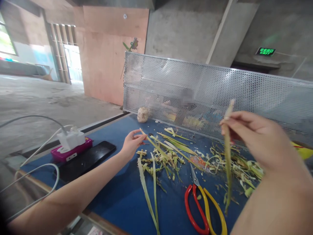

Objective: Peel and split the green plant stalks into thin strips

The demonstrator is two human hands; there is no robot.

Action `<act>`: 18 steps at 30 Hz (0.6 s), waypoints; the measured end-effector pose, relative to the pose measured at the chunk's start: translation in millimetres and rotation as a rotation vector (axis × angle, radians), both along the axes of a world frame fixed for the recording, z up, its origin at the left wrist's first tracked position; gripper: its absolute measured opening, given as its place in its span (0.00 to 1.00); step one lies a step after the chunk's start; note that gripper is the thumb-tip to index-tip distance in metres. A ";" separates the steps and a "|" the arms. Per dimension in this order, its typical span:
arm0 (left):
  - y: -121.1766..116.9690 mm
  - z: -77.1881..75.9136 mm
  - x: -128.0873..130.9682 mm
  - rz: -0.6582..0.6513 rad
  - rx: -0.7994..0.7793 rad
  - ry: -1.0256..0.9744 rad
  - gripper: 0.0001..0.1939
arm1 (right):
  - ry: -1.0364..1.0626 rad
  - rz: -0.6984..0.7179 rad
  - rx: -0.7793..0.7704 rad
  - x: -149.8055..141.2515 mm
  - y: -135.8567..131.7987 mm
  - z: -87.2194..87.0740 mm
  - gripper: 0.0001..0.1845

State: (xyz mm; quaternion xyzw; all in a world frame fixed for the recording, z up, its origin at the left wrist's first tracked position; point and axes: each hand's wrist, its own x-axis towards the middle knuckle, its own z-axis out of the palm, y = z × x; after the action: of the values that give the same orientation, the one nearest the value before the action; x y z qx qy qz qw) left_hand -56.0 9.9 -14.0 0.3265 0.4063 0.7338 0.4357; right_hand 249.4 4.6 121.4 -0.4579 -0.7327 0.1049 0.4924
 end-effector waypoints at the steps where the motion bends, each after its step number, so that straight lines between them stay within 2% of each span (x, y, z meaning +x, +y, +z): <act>1: -0.5 1.3 0.5 -0.016 0.004 -0.005 0.20 | -0.036 0.036 -0.057 -15.0 -4.6 0.8 0.12; 4: -2.5 5.6 2.5 -0.110 0.037 -0.066 0.21 | -0.123 0.190 -0.188 -59.4 -8.4 -2.9 0.11; 5: -3.6 7.0 3.5 -0.152 0.048 -0.096 0.21 | -0.164 0.277 -0.275 -73.1 -7.1 -6.4 0.11; 8: -8.3 11.1 7.0 -0.276 0.070 -0.149 0.22 | -0.223 0.511 -0.478 -108.8 -1.2 -21.7 0.13; 10: -12.1 13.2 9.3 -0.358 0.084 -0.143 0.21 | -0.234 0.615 -0.586 -125.2 1.9 -32.2 0.15; 14: -17.3 15.0 12.1 -0.467 0.088 -0.105 0.21 | -0.239 0.646 -0.651 -134.4 7.0 -43.3 0.15; 18: -17.9 13.5 13.0 -0.515 0.092 -0.084 0.21 | -0.241 0.609 -0.620 -129.2 11.9 -44.2 0.13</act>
State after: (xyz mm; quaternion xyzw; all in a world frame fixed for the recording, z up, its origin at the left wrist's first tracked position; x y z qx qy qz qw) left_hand -43.0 -8.1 -0.5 0.4078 0.2576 0.6293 0.6093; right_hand 120.2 16.5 77.2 -0.3564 -0.8201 0.4054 0.1898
